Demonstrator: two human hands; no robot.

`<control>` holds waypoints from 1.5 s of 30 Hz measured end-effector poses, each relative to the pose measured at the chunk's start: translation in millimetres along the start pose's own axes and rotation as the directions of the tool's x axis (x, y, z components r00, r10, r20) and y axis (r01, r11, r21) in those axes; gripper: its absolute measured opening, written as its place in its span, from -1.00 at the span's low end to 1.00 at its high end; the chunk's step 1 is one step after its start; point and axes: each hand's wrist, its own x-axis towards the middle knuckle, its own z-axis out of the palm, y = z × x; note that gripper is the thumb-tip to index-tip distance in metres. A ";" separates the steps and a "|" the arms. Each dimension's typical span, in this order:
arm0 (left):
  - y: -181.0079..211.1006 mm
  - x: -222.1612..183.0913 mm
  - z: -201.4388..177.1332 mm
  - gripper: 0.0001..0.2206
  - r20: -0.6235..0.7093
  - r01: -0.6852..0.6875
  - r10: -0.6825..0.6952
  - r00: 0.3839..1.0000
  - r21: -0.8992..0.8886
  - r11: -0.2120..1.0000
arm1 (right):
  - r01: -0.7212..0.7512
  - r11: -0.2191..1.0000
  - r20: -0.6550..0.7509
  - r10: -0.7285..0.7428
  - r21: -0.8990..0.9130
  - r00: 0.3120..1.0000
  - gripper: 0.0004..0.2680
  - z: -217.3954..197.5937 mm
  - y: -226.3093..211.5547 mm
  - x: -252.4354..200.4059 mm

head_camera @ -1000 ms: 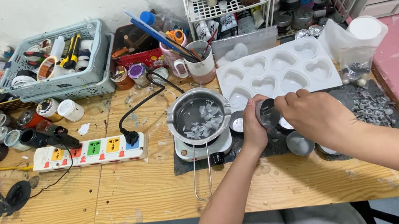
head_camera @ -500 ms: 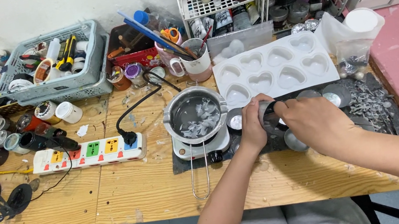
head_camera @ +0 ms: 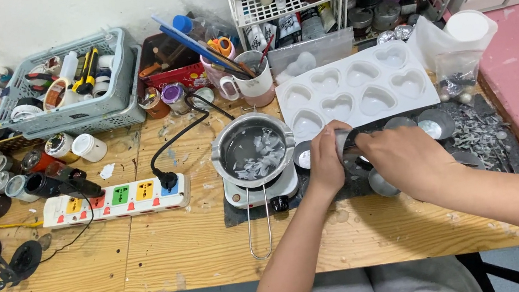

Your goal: Filling small metal tins with wax flakes using a spoon.

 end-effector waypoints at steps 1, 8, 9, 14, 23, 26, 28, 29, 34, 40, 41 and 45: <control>-0.7 -0.8 1.0 -0.59 -0.004 0.003 -0.003 1.000 -0.001 1.000 | 0.003 1.000 0.004 -0.003 0.000 1.000 -0.89 -3.8 -0.4 0.8; 27.8 -0.2 -0.3 -0.57 -0.081 0.038 -0.013 0.997 0.321 0.946 | -0.042 0.971 0.006 0.042 0.237 0.999 -0.81 7.6 9.8 13.1; 28.3 -0.5 -1.1 -0.58 -0.063 -0.017 0.044 0.997 0.378 0.926 | -0.048 0.952 -0.005 0.052 0.303 0.999 -0.78 13.0 12.4 15.2; 15.0 -1.6 2.6 -0.57 -0.093 0.012 0.003 0.996 0.163 0.987 | -0.140 0.852 0.154 0.070 0.505 0.986 -0.66 40.5 35.9 39.8; -35.0 4.5 4.7 -0.51 -0.211 0.152 -0.286 0.935 -0.489 0.859 | -0.258 0.807 0.403 0.027 0.532 0.915 -0.54 -19.9 20.5 82.3; -42.4 1.1 6.7 -0.56 -0.134 0.177 -0.297 0.945 -0.555 0.813 | -0.134 0.886 0.292 -0.001 0.443 0.956 -0.54 -53.4 -15.2 88.1; -51.1 -1.8 6.9 -0.62 -0.093 0.177 -0.257 0.962 -0.507 0.844 | -0.079 0.921 0.238 -0.014 0.380 0.971 -0.54 -66.2 -42.6 89.0; -59.4 -2.4 6.6 -0.66 -0.087 0.203 -0.281 0.956 -0.498 0.843 | -0.014 0.962 0.146 -0.027 0.273 0.989 -0.54 -66.4 -54.3 89.7; -100.3 -6.4 -3.7 -0.65 -0.030 0.126 -0.170 0.985 -0.542 0.831 | 0.114 0.993 -0.063 -0.114 -0.009 0.991 -0.48 -67.1 -81.8 98.9; -24.6 -2.7 4.2 -0.56 0.015 0.231 -0.267 0.964 -0.550 0.803 | 0.122 0.992 -0.084 -0.122 0.000 0.989 -0.51 -64.8 -60.3 98.0; -15.3 -1.4 3.9 -0.55 0.017 0.283 -0.327 0.945 -0.545 0.789 | 0.119 0.992 -0.129 -0.114 0.034 0.985 -0.57 -66.5 -52.4 92.6; 6.4 2.4 2.5 -0.42 0.092 0.367 -0.399 0.912 -0.614 0.698 | 0.109 0.988 -0.194 -0.086 0.109 0.977 -0.75 -86.7 -23.1 56.3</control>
